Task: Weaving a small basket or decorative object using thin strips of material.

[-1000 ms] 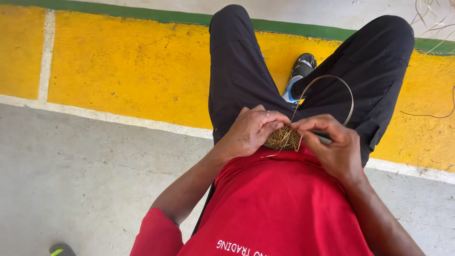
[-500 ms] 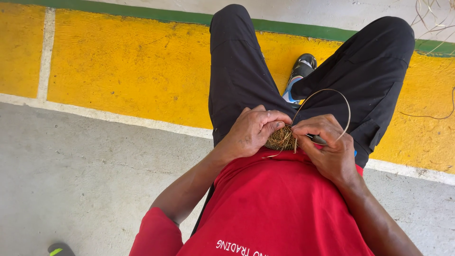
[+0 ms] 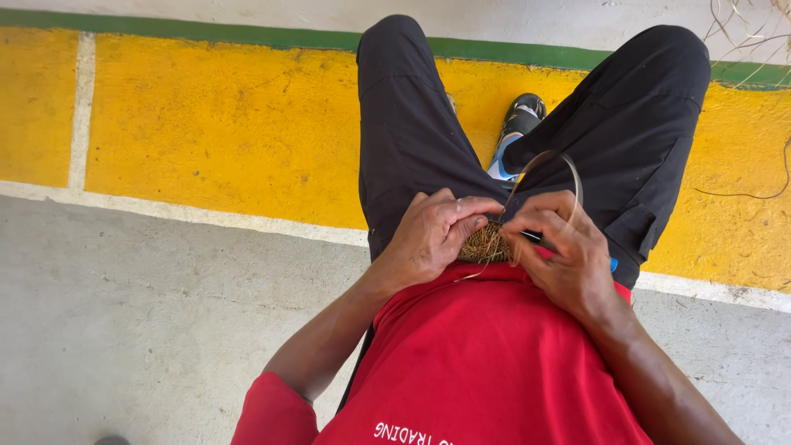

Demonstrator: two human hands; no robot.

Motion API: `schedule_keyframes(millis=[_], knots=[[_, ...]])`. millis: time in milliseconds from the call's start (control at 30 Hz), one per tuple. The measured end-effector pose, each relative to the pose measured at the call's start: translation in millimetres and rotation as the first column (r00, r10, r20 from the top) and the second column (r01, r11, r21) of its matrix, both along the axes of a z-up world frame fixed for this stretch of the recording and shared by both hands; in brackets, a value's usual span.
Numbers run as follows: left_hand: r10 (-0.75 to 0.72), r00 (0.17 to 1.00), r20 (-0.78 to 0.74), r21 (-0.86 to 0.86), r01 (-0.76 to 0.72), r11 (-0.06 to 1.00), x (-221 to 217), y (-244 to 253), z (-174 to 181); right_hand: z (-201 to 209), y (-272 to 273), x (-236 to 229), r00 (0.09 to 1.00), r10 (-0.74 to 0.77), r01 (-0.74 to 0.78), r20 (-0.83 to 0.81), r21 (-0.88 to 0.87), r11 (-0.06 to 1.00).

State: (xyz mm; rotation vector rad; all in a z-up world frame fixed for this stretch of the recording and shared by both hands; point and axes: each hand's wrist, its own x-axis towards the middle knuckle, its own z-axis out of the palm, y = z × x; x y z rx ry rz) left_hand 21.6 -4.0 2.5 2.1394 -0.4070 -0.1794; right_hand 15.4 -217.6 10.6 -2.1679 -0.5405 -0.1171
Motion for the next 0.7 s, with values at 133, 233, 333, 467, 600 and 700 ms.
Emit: schedule_keyframes(millis=[133,233,333,467,600,700], knots=[[-0.009,1.000,-0.002,0.042,0.009,0.999,0,2,9,-1,-8,3,0.987,0.085,-0.084,-0.133,0.016,0.996],[-0.023,0.999,0.033,-0.116,0.027,0.993,-9,5,-3,-5,-33,30,0.932,0.242,-0.211,-0.268,0.138,0.968],[-0.031,0.999,0.019,-0.129,0.033,0.991,-12,5,5,4,-28,45,0.885,0.259,-0.193,-0.387,0.201,0.960],[-0.089,0.995,0.045,-0.111,0.093,0.989,-8,5,4,4,-17,49,0.865,0.263,-0.224,-0.427,0.142,0.964],[-0.099,0.995,0.029,-0.119,0.102,0.988,-9,6,0,-12,-19,57,0.868,0.349,-0.330,-0.353,0.114,0.937],[-0.114,0.992,0.058,-0.107,0.120,0.987,-7,5,-4,-39,-37,86,0.890,0.219,-0.112,-0.399,0.274,0.955]])
